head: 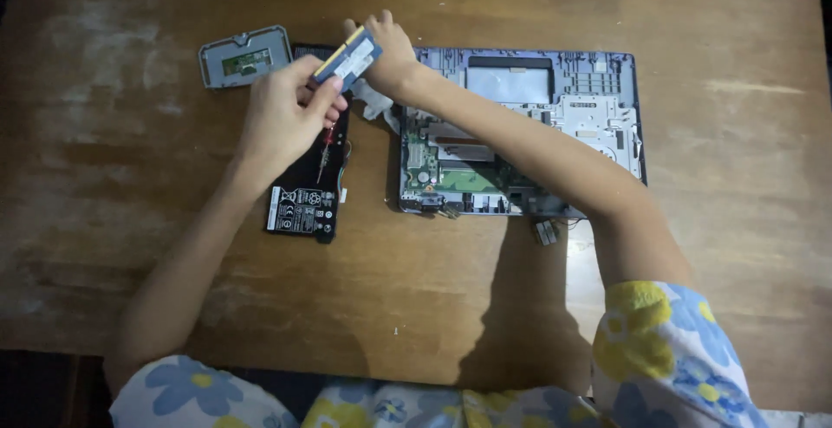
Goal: The person is performing maintenance on a laptop, which involves unscrewing the motherboard, handling the RAM module, and repositioning internal components on a workbench.
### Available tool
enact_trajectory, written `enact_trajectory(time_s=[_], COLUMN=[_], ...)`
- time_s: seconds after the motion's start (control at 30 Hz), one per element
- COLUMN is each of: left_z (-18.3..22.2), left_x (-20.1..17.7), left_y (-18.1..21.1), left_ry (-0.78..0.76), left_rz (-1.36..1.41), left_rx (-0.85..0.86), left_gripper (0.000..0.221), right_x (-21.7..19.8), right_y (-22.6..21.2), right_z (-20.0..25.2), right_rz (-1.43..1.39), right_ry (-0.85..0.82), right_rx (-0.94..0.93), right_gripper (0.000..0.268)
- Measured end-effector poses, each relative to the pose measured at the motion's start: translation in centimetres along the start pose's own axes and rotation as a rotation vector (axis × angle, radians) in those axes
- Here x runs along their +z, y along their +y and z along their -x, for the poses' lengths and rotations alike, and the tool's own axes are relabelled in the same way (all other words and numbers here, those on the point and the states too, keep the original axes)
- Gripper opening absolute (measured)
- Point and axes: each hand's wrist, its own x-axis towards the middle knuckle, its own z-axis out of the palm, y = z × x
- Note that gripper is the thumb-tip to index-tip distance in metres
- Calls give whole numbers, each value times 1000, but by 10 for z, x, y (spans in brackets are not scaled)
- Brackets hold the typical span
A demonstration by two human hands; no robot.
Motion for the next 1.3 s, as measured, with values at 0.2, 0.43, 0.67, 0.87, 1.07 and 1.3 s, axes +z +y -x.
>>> enact_trajectory(time_s=[0.2,0.43,0.67,0.87,1.07,1.3], left_z=[4,12,18,10,2,2], left_x=[-2,0,7,46,61,62], left_y=[3,7,17,35,47,49], left_ry=[-28,-36,-3,-21,-50,-73], left_rz=[121,222,191,279,207,225], left_rx=[30,-38,14,189,246,235], left_gripper=[25,23,20,13,12,11], right_x=[-5,-50,-217,-192,-182,-206], right_y=[-2,28,3,13,13,-6], right_z=[-5,-16,135,196,213,232], right_rz=[-194,-322,-618,-202,-56,-125], right_ry=[163,-78,220,396,447,337], right_rx=[114,250,-261,-372,-354,-370], right_gripper=[20,16,21,10,14,21])
